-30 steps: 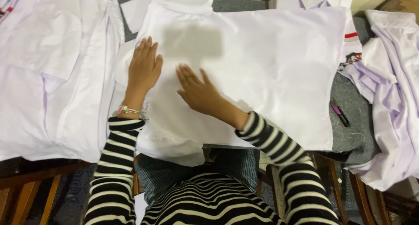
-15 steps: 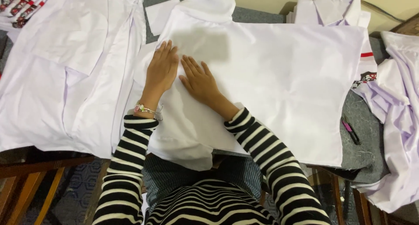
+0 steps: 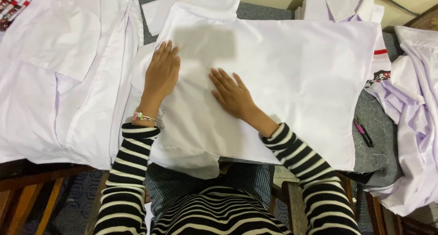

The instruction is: Folding white shirts and trimming loose threads with snips on a work table in a factory setting.

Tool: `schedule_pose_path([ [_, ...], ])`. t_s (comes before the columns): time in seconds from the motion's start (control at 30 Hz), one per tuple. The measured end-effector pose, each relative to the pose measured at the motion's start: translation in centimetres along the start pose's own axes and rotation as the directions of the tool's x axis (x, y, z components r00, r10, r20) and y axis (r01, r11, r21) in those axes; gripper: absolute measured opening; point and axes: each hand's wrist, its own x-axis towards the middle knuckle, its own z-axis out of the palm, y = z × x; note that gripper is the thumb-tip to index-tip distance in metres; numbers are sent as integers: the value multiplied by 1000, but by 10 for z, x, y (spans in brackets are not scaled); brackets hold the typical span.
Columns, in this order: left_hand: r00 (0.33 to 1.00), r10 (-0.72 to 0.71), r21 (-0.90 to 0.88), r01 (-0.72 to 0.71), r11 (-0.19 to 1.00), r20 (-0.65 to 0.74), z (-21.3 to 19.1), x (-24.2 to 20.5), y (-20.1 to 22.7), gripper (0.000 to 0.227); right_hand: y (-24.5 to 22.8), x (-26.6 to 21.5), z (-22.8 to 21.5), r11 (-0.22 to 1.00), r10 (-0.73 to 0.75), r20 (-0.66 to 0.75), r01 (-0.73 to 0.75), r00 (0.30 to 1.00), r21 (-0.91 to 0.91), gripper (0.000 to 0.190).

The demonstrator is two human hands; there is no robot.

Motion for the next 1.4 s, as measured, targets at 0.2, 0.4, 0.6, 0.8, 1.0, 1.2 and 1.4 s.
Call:
schedule_pose_path([
  [0.2, 1000, 5, -13, -5, 1000, -13, -4, -2, 5, 57, 43, -43, -24, 998, -28, 23, 27, 999, 54, 56],
  [0.4, 999, 25, -18, -26, 1000, -31, 0, 0, 3, 55, 103, -89, -39, 998, -3, 84, -2, 996, 65, 58],
  [0.6, 1000, -4, 10, 3, 1000, 16, -4, -1, 9, 58, 125, -115, -32, 998, 47, 77, -51, 996, 47, 57],
  [0.8, 1000, -8, 11, 8, 1000, 21, -5, 0, 10, 59, 136, -128, -36, 995, 65, 54, -69, 996, 78, 55],
  [1.0, 999, -9, 37, 8, 999, 46, -6, 0, 9, 61, 139, -144, -45, 965, 254, 85, -258, 963, 36, 62],
  [1.2, 999, -2, 30, 1, 1000, 44, -6, 1, 12, 61, 156, -169, -46, 872, 487, 96, -490, 868, 9, 70],
  [1.4, 998, -7, 19, 6, 1000, 56, -7, 0, 13, 61, 178, -191, -47, 774, 632, 33, -633, 774, 19, 71],
])
